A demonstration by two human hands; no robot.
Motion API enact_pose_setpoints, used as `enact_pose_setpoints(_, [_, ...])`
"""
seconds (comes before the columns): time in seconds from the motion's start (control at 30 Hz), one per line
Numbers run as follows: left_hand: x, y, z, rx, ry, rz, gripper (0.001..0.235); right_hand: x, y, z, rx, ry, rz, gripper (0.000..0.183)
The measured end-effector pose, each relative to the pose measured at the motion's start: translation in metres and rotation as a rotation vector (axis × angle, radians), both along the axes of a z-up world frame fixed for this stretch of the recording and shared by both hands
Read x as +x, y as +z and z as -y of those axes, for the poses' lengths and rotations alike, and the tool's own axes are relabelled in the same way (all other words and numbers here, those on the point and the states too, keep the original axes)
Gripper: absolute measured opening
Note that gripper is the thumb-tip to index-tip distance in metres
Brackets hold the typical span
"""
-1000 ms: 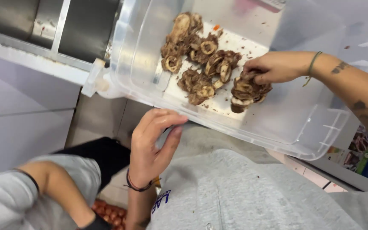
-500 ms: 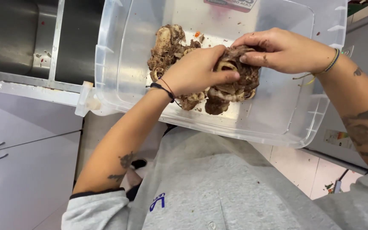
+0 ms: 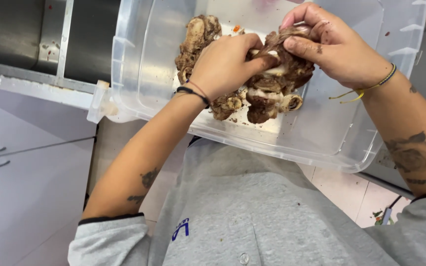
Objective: Shredding cooked meat by hand and weighing it on a digital scale
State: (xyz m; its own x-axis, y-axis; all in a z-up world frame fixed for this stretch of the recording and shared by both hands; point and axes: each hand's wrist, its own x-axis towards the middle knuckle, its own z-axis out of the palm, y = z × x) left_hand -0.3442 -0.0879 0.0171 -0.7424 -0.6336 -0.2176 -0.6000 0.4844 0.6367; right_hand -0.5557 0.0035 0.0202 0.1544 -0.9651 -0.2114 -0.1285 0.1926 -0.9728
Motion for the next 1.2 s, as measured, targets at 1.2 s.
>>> enact_pose_setpoints(1.2, [0.002,-0.010,-0.003,0.185,0.058,-0.421,0.022,0.016,-0.002,0.004,-0.420,0.310,-0.963,0.063])
